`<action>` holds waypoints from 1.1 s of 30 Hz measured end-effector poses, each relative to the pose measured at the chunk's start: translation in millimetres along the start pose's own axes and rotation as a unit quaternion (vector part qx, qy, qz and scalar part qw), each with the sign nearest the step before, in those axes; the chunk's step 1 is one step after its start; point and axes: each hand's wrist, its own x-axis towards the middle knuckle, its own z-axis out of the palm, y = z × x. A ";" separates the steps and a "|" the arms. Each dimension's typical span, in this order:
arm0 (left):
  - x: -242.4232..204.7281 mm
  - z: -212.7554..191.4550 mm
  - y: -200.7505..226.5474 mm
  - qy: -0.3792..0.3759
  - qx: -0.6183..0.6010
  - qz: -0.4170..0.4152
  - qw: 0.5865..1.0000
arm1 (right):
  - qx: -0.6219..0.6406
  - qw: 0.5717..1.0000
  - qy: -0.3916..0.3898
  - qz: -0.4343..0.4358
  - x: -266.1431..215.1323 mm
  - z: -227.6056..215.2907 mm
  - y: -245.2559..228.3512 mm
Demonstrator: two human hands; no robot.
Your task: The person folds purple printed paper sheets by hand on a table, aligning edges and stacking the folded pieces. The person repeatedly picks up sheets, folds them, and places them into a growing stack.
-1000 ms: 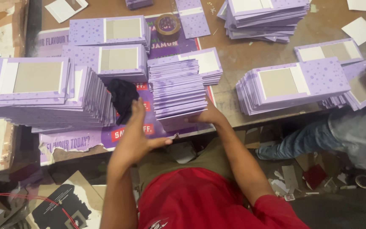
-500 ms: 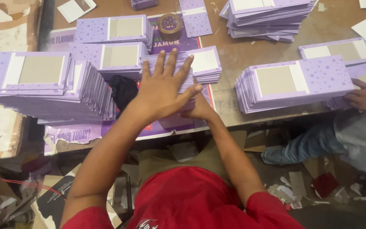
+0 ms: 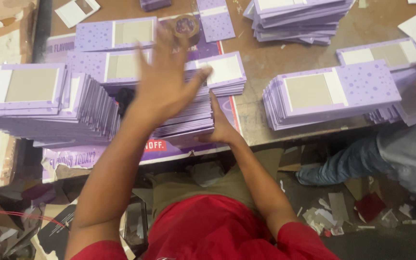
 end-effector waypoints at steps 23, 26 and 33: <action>-125.2 63.0 -83.4 0.166 -0.618 -0.046 0.767 | -0.024 0.999 0.010 0.023 8.7 -1.1 -5.2; -148.6 116.3 -83.6 0.040 -0.511 -0.007 0.859 | -0.007 1.000 0.016 0.014 8.9 -2.0 -6.9; -119.4 191.3 -106.6 -0.102 -0.503 -0.139 0.847 | 0.030 0.999 0.040 0.018 12.7 0.7 4.2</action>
